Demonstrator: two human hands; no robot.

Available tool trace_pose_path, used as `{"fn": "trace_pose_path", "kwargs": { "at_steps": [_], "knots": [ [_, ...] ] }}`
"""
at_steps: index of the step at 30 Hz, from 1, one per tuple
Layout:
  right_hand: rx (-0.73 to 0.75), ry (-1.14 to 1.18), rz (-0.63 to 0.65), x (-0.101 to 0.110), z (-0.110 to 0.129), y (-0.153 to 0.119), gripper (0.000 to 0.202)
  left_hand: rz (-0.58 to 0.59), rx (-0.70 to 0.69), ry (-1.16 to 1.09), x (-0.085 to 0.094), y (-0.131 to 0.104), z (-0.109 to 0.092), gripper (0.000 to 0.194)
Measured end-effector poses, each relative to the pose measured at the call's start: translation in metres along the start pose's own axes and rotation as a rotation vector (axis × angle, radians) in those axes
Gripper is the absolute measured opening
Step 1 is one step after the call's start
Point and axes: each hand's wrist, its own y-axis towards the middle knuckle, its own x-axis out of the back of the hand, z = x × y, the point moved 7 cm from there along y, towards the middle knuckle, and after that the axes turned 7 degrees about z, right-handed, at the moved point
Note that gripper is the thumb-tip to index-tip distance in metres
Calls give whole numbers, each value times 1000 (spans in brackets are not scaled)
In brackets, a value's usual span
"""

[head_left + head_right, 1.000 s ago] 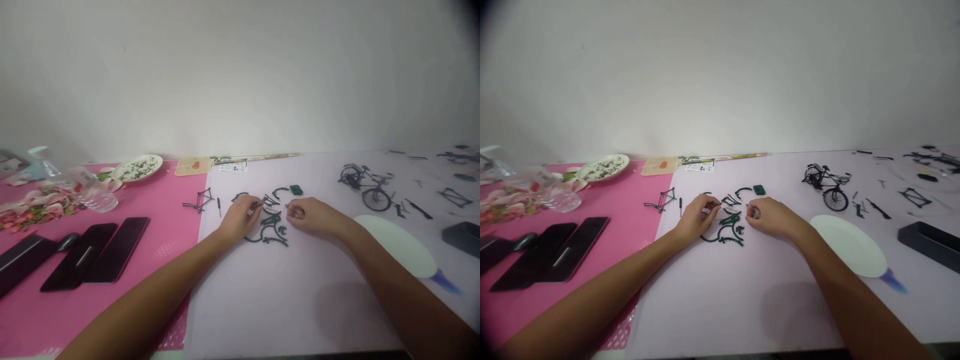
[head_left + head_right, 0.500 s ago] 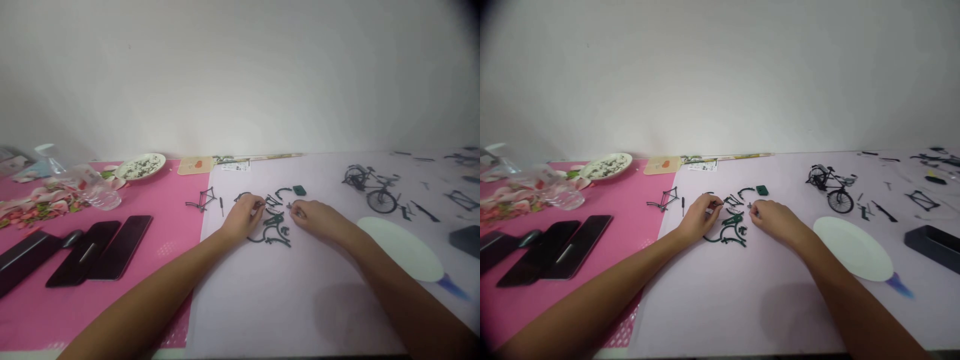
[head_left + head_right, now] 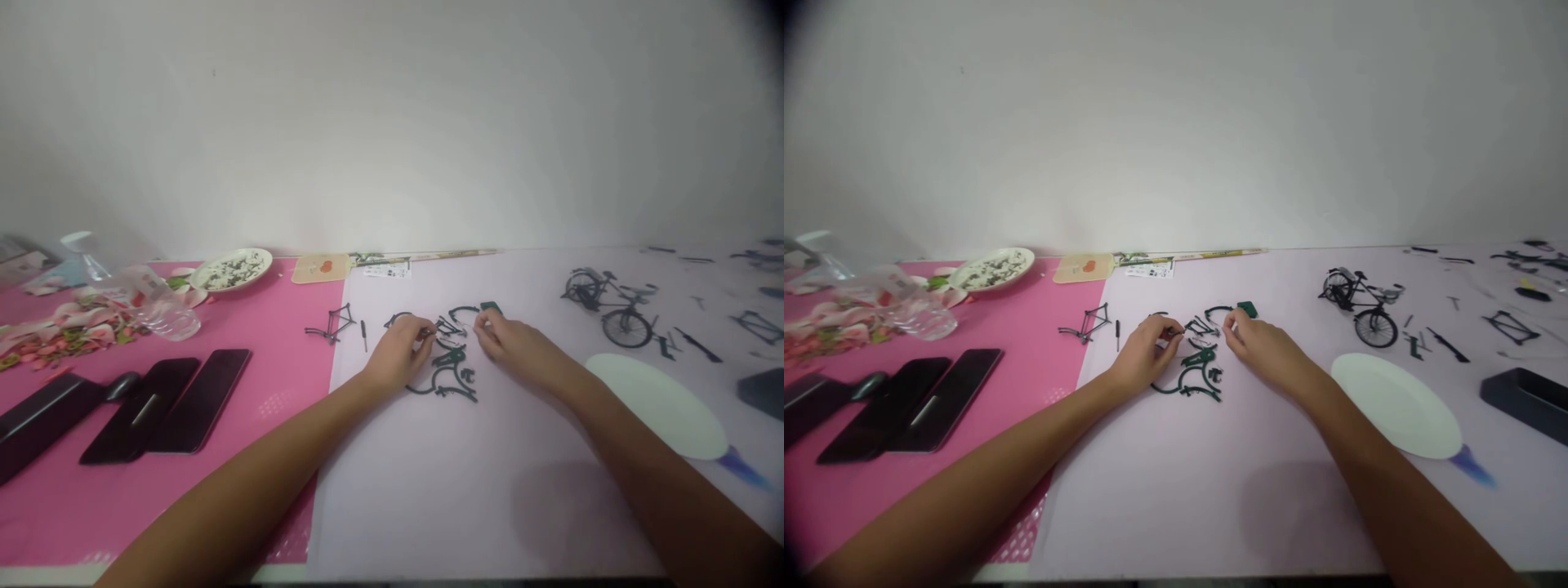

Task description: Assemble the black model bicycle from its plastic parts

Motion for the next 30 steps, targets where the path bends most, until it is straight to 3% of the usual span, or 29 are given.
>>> {"fn": "trace_pose_path", "kwargs": {
  "at_steps": [6,11,19,30],
  "knots": [
    [75,227,-80,9,21,-3,20,18,14,-5,0,1,0,12],
    [141,369,-158,8,36,-8,24,-44,47,-45,6,2,6,11],
    [156,492,-72,-14,42,-7,28,-78,95,-114,7,2,13,18],
    [195,603,-63,-22,42,-6,29,-115,236,-75,13,0,21,21]
  ]
}}
